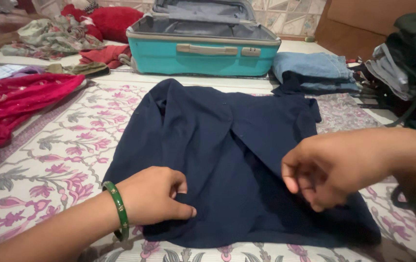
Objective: The person lays a dark blue shirt flat on a bed and proceeds to button it up. They start from the top collar and work their way down, fastening each button sequentially. The shirt is handled by hand, and the person smooths the fabric as they work.
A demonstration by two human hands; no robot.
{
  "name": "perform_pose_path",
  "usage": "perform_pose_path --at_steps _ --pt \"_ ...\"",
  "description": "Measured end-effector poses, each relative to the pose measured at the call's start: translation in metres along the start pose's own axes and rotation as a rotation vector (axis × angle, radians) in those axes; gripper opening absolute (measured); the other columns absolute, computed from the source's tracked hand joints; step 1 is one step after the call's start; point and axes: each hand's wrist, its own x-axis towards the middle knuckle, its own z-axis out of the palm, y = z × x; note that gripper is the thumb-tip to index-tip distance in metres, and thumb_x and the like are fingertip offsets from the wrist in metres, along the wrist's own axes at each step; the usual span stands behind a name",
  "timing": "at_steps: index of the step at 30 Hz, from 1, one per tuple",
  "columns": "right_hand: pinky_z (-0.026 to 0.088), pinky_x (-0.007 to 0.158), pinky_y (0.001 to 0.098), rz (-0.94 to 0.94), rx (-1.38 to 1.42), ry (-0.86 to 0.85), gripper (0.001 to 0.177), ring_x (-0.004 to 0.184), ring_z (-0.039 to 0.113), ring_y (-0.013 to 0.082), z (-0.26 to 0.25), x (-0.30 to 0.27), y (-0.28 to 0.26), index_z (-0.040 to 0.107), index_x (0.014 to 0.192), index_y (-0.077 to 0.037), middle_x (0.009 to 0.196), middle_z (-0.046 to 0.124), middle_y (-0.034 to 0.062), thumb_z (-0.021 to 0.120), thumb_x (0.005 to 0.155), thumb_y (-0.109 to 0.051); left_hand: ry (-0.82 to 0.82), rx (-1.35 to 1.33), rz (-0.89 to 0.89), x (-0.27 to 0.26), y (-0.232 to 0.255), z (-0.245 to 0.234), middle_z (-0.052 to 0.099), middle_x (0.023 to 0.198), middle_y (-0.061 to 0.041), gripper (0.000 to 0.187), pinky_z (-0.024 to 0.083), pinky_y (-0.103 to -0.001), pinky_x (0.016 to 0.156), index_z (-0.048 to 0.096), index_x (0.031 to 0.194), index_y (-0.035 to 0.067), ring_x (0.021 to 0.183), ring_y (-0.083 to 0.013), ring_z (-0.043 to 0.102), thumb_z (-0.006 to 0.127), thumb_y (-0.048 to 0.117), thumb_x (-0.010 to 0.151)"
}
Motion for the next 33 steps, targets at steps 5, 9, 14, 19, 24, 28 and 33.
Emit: perform_pose_path --at_steps 5,9,14,19,24,28,33 --pt "0.055 0.056 0.0253 -0.162 0.192 -0.164 0.032 0.068 0.069 0.0108 0.014 0.020 -0.001 0.061 0.104 0.001 0.087 0.070 0.0057 0.076 0.075 -0.002 0.036 -0.177 0.350 -0.004 0.003 -0.006 0.065 0.084 -0.006 0.029 0.055 -0.031 0.066 0.070 0.095 0.007 0.073 -0.0157 0.064 0.079 0.027 0.077" --pt "0.060 0.061 0.0250 -0.218 0.104 -0.257 0.029 0.075 0.074 0.0135 0.038 0.056 -0.003 0.061 0.106 0.001 0.088 0.072 0.0091 0.073 0.080 -0.002 0.071 -0.323 0.693 -0.015 0.012 -0.014 0.063 0.095 -0.004 0.018 0.054 -0.031 0.069 0.069 0.101 0.007 0.083 -0.0165 0.065 0.072 0.020 0.089" --pt "0.061 0.067 0.0261 -0.231 0.102 -0.314 0.028 0.076 0.072 0.0136 0.043 0.068 0.003 0.065 0.109 0.002 0.092 0.073 0.0074 0.076 0.084 -0.002 0.185 -0.083 1.010 -0.028 0.019 -0.013 0.062 0.108 -0.009 0.015 0.055 -0.034 0.084 0.067 0.108 0.007 0.098 -0.0272 0.067 0.065 0.008 0.094" --pt "0.060 0.076 0.0250 -0.363 0.297 -0.497 0.019 0.090 0.073 0.0127 0.020 0.057 0.020 0.068 0.110 0.003 0.107 0.076 0.0100 0.072 0.091 -0.001 -0.029 -0.251 1.112 -0.025 0.028 0.003 0.063 0.111 -0.013 0.033 0.056 -0.035 0.089 0.064 0.109 0.005 0.103 -0.0304 0.068 0.052 -0.008 0.080" --pt "0.053 0.060 0.0252 -0.342 0.379 -0.273 0.014 0.081 0.076 0.0184 0.001 0.062 0.035 0.071 0.102 0.001 0.098 0.079 0.0112 0.071 0.088 -0.005 -0.147 -0.497 0.812 -0.020 0.032 0.012 0.074 0.106 -0.006 0.039 0.061 -0.028 0.088 0.067 0.118 0.003 0.097 -0.0161 0.075 0.048 -0.010 0.087" --pt "0.056 0.064 0.0291 -0.302 0.192 0.280 0.014 0.079 0.078 0.0149 -0.015 0.067 0.042 0.075 0.097 -0.005 0.091 0.080 0.0058 0.072 0.084 -0.011 0.103 -0.540 0.731 -0.002 0.038 0.003 0.075 0.096 -0.008 0.017 0.060 -0.027 0.080 0.070 0.107 0.000 0.089 -0.0123 0.073 0.064 -0.003 0.092" --pt "0.060 0.072 0.0323 -0.169 -0.277 0.819 0.016 0.075 0.078 0.0165 -0.031 0.064 0.038 0.080 0.091 -0.009 0.084 0.081 0.0058 0.075 0.078 -0.015 0.357 -0.229 0.524 0.053 0.042 -0.012 0.078 0.087 -0.005 0.015 0.060 -0.028 0.076 0.072 0.099 0.004 0.082 -0.0132 0.077 0.069 0.005 0.084"
